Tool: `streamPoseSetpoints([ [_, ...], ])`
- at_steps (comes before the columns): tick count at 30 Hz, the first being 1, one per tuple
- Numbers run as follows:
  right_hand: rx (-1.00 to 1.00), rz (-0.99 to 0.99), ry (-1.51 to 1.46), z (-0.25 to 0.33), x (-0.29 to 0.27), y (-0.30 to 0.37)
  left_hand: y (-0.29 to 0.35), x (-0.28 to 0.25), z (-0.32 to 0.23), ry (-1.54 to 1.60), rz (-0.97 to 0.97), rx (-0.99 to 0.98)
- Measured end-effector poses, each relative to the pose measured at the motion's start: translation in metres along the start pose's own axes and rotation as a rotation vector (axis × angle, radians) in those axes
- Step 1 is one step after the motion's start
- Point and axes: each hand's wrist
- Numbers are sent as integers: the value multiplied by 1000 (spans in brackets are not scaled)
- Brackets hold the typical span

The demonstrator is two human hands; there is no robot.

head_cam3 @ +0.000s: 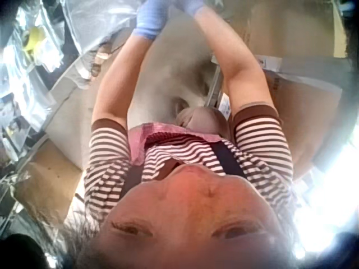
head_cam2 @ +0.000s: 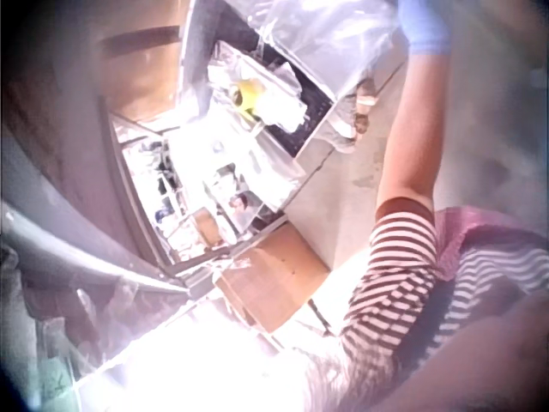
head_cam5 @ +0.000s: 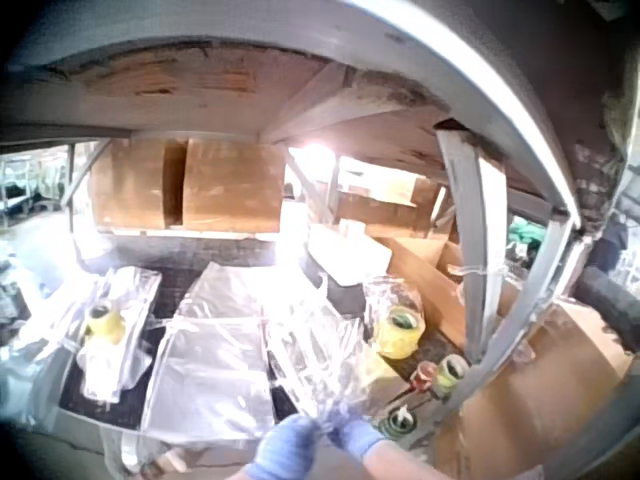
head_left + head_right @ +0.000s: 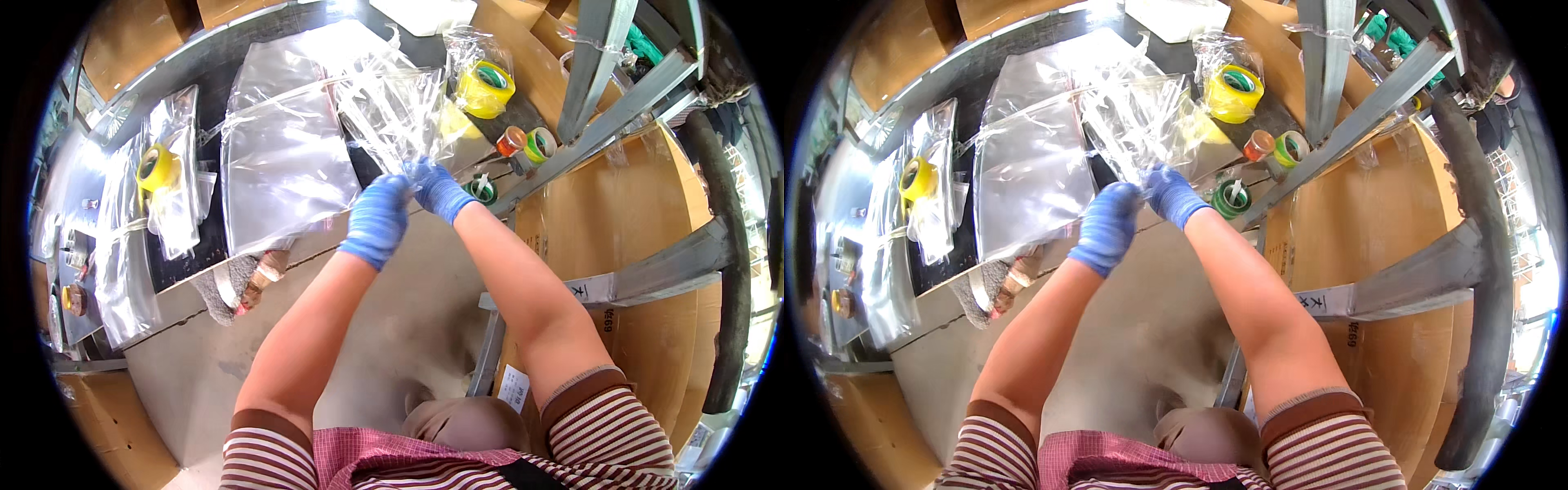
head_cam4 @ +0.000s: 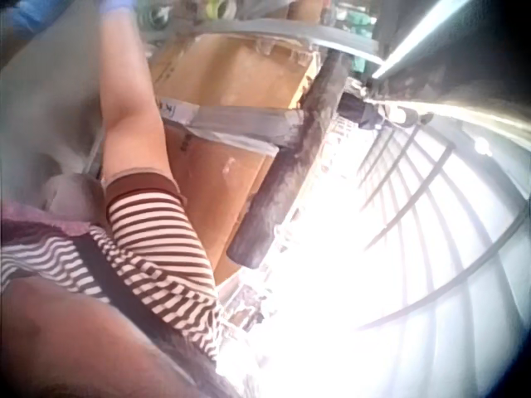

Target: The person rolls a brown mat, wraps it in plastic film, and places it into a black poly mailer. They seal the mailer with tape and affix a shipping label. The person repeats the process with a second mat.

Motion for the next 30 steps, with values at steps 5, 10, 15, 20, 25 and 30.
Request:
streamPoseSetpoints([
  [5,180,-117,-494,-3,-18,9,10,-38,24,862,25,-942],
  [10,24,-53,291,32,-9,15,41,-107,-59,535,-49,-58],
  [15,464,-178,-271,4,17,-27,109,-216,-90,869,566,21],
  [20,648,-158,-326,10,5,-16,117,-327,3,635,-10,-1046],
  [25,756,-125,-390,15,8,-19,176,-446,45,479,-697,-1259],
  [30,752,60,-472,27,-15,0,271,-549,18,-29,-981,-1440],
])
Point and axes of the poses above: each hand's wrist, its own y-axis away from the middle knuckle, its own x-axis out of the palm, z = x × y, and after that the axes turned 14 degrees about -y, right-handed
